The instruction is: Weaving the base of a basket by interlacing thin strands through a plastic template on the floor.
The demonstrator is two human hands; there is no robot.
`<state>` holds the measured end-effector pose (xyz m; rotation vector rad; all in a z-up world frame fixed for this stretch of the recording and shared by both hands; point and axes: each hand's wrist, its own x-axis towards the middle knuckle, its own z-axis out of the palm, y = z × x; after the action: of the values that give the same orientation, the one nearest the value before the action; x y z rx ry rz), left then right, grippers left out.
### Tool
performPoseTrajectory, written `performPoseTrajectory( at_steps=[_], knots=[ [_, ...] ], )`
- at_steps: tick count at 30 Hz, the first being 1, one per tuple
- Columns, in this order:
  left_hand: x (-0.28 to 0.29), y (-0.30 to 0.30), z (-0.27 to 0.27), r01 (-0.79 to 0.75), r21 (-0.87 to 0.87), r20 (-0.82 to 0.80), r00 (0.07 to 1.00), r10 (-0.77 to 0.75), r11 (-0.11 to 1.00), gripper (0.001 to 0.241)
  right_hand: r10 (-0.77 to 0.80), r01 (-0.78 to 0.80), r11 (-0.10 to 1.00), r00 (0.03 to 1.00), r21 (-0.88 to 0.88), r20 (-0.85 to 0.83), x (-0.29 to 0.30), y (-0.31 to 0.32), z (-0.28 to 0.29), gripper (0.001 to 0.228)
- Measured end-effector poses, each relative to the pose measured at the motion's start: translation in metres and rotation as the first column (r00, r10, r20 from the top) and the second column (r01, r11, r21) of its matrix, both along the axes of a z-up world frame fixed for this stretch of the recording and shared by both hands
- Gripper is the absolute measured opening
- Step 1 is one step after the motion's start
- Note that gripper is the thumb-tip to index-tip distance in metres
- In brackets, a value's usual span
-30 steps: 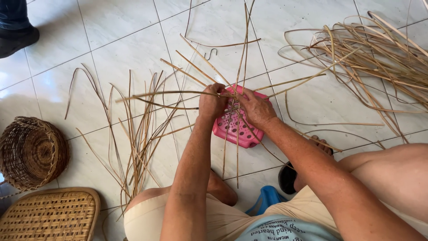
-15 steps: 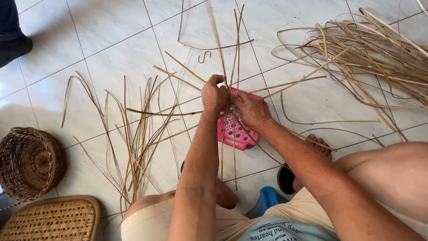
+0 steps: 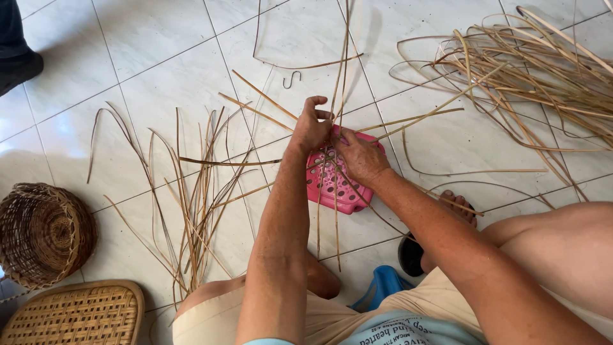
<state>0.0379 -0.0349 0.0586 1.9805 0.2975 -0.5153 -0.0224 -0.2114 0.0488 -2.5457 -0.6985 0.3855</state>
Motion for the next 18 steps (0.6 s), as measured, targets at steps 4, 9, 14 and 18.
performPoseTrajectory(
  at_steps=[4,9,14,18],
  knots=[
    [-0.010,-0.010,-0.003,-0.051,-0.001,0.098,0.994,0.051,0.999,0.060,-0.002,0.003,1.000,0.999,-0.018,0.041,0.002,0.001,-0.021,0.033],
    [-0.020,-0.012,-0.046,-0.287,-0.031,0.258,0.923,0.285,0.957,0.020,-0.008,0.009,1.000,0.999,-0.016,0.042,0.002,0.000,-0.030,0.033],
    [-0.029,-0.025,-0.079,-0.496,-0.093,0.325,0.804,0.497,0.863,0.011,0.002,-0.001,1.000,0.998,-0.003,0.069,0.002,0.000,-0.011,0.030],
    [-0.043,-0.027,-0.080,-0.570,-0.316,0.320,0.689,0.651,0.758,0.014,-0.002,0.003,1.000,0.993,-0.004,0.118,-0.003,0.002,-0.004,0.036]
  ],
)
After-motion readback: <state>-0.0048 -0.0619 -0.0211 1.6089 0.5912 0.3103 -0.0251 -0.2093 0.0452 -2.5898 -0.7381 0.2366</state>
